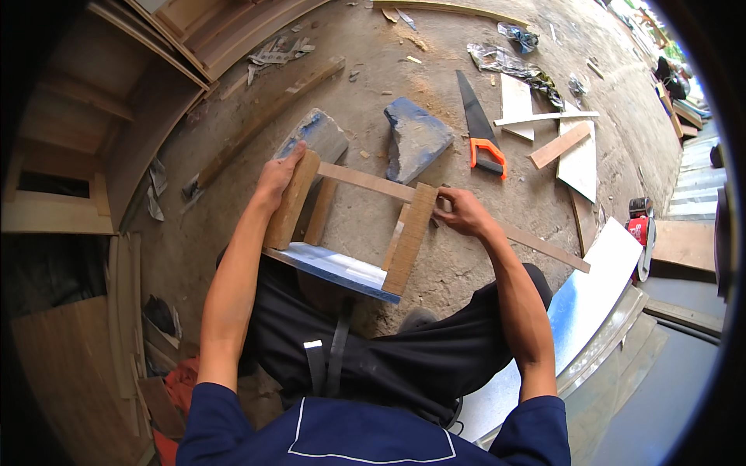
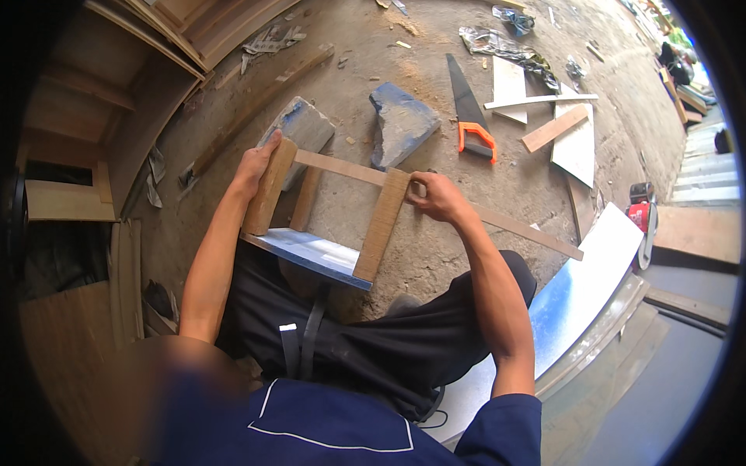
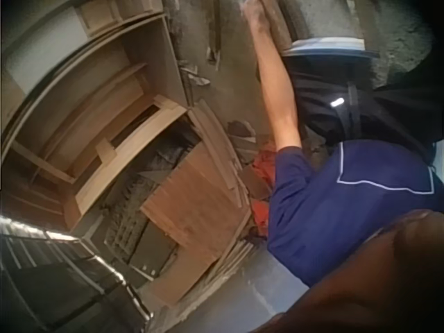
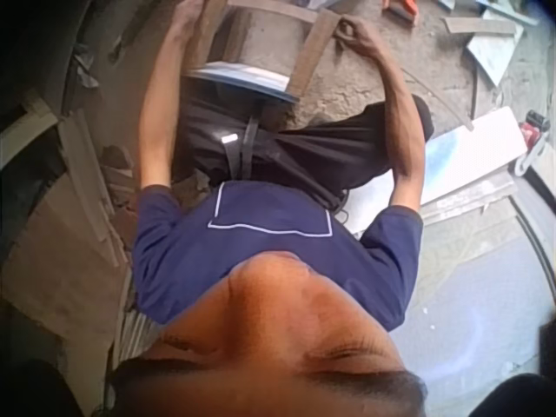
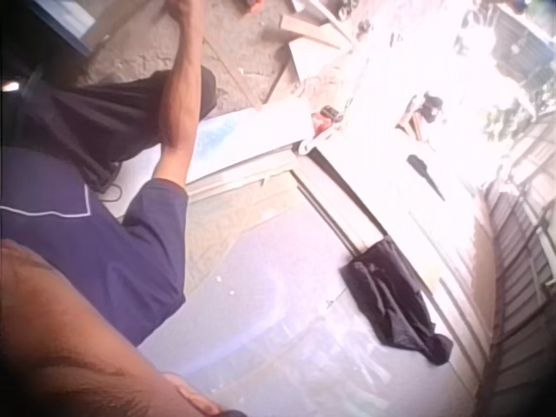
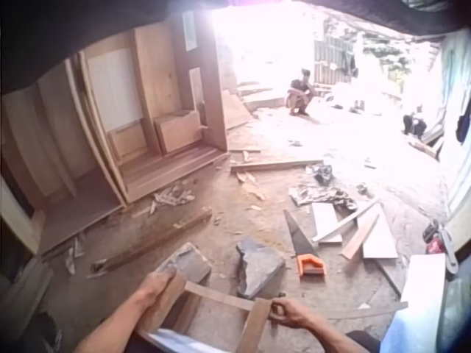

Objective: The person assembles a small wooden frame by hand, fitting pieces together on the floor. The person then uses a hand saw to cut a wooden stick placed on a concrete block.

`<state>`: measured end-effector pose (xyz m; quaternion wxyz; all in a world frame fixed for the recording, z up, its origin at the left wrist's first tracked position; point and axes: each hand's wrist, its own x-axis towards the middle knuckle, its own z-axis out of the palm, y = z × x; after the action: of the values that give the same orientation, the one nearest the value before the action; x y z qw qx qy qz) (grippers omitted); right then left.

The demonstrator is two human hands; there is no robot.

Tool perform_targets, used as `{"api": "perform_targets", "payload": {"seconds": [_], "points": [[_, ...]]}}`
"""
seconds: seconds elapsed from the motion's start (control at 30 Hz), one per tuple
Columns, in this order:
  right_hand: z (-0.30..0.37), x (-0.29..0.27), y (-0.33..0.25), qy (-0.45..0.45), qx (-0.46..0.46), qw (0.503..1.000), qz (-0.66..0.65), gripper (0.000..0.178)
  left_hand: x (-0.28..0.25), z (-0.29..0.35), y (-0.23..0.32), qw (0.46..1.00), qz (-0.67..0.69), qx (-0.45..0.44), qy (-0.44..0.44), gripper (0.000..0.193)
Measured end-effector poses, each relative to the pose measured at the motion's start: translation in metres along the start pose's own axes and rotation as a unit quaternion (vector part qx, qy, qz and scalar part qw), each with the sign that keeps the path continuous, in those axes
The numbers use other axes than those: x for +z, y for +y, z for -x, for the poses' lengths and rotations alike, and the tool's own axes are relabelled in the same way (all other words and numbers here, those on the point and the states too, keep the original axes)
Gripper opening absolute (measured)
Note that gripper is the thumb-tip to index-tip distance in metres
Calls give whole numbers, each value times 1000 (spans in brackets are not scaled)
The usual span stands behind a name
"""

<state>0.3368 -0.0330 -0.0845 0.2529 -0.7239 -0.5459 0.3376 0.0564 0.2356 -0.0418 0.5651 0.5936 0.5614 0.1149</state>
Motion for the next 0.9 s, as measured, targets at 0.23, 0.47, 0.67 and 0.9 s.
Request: {"api": "perform_targets", "payload": {"seconds": [0.23,0.47,0.67,0.9], "points": [[0,-5,-8,-8,2,1000,24,37,0,-5,-1,1000,-2,-3,11,71],[-1,-5,-11,-5,2,1000,16,37,-1,-5,-1,1000,6,7,-3,69],[-1,-5,-10,-4,2,999,33,33,-2,-9,-5,1000,-1,12,-4,68],[3,-12,8,39,4,994,103,27,2,-7,-4,999,31,30,-32,64]]}}
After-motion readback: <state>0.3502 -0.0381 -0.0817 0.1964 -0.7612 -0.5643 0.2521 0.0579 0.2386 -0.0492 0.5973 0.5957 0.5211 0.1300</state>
